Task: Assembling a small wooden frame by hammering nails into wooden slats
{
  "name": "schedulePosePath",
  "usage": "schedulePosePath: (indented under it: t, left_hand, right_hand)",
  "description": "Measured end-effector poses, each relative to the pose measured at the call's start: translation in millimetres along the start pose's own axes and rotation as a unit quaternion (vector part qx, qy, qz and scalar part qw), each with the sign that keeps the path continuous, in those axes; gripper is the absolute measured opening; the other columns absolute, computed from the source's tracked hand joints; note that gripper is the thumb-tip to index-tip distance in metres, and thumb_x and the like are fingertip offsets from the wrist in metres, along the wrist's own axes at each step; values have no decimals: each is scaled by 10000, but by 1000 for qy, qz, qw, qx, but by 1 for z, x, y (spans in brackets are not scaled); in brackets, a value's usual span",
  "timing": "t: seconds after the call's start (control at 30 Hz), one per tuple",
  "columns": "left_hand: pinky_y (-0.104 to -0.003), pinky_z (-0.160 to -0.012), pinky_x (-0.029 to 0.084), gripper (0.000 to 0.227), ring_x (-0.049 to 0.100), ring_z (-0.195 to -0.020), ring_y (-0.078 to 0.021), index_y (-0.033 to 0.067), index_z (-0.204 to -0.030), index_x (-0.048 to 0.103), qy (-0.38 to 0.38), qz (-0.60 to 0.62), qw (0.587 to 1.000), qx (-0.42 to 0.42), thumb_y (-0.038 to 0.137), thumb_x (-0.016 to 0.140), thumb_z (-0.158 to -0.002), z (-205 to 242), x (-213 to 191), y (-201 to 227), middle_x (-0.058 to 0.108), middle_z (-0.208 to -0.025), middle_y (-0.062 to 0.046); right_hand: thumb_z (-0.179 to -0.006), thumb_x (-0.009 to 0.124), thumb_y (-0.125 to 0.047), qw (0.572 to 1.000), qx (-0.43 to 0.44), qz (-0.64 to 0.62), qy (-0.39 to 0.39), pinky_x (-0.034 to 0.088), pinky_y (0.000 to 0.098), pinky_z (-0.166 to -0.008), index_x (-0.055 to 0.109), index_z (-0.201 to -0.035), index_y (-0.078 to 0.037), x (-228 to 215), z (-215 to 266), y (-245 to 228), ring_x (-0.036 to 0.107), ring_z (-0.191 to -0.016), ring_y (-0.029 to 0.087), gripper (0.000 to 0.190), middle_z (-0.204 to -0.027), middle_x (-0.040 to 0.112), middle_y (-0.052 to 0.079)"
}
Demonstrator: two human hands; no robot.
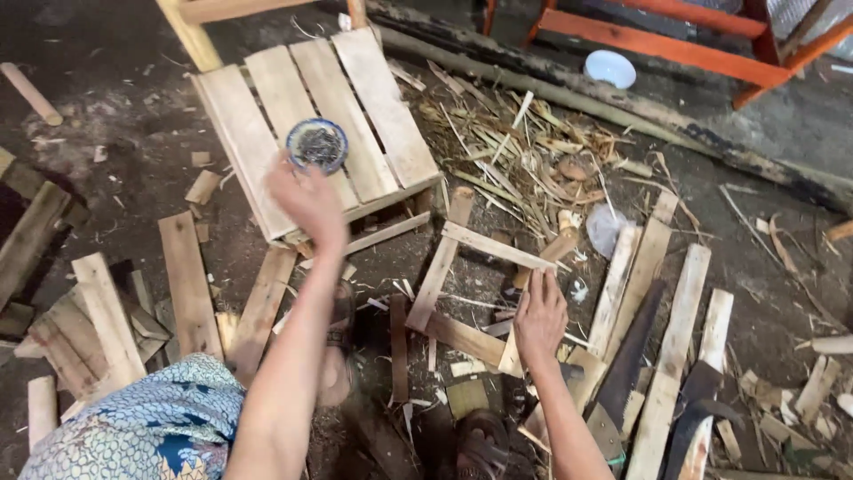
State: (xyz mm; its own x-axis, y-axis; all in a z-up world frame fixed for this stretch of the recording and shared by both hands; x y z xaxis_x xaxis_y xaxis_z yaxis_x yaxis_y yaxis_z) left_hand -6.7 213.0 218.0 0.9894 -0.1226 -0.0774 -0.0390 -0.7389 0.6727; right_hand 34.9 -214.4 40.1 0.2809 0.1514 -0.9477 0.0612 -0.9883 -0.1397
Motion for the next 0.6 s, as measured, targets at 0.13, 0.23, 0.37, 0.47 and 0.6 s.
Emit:
schedulePosePath:
  t: [0.13,0.23,0.37,0.47,0.6]
  left_hand:
    - [-411,-962,376,274,547,-1057,-395,35,-1138,538,-89,-7,959,-270,198,520,-918,4,27,-135,569,-1043,-200]
    - [-283,-426,584,330,654,-453,-290,50,-1103,574,-238,57,897,-368,249,445,-873,15,62,-141,664,-798,-144]
    - [-369,-441,619,326,632,-522,-417,-62,-1131,536,-197,193,852,-445,35,470,-827,17,68,-144,539,-918,-242]
    - [-380,-511,640,393,648,-582,-430,-69,-1192,508,-204,211,830,-474,11,449,-812,17,63,-136,486,-995,-255]
    - [-365,-463,634,450,669,-519,-345,-89,-1221,484,-267,218,802,-488,8,439,-784,37,58,-100,498,-992,-242]
  right_hand:
    - [-942,396,-323,1000,-1,-5,-12,493,449,-890,389,-1424,-295,4,-4,3,476,-1195,258,483,-1440,376,-12]
    - [-923,420,-325,999,4,0,-37,515,450,-865,406,-1403,-298,0,-7,2,491,-1178,273,480,-1424,386,-11]
    - [-868,515,-296,997,15,-38,-68,548,468,-809,436,-1367,-285,12,-14,12,549,-1090,325,505,-1389,391,-5]
    - [-848,556,-285,995,14,-62,-76,556,470,-803,441,-1358,-287,19,-22,19,568,-1066,341,523,-1376,379,-3]
    - [-831,595,-223,991,13,-95,-90,530,479,-856,486,-1316,-250,-1,-22,11,577,-1047,389,498,-1348,398,32]
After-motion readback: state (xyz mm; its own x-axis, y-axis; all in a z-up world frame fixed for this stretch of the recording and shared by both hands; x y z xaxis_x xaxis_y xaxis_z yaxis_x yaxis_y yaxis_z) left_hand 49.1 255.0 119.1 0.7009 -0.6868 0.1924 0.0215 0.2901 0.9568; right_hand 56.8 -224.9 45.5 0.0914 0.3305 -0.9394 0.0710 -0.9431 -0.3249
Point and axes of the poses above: each hand's wrist, its own z-axis away from the middle knuckle, its own x-axis out of the palm, y = z × x, the point moved 10 cm from there along -z, towards the middle knuckle
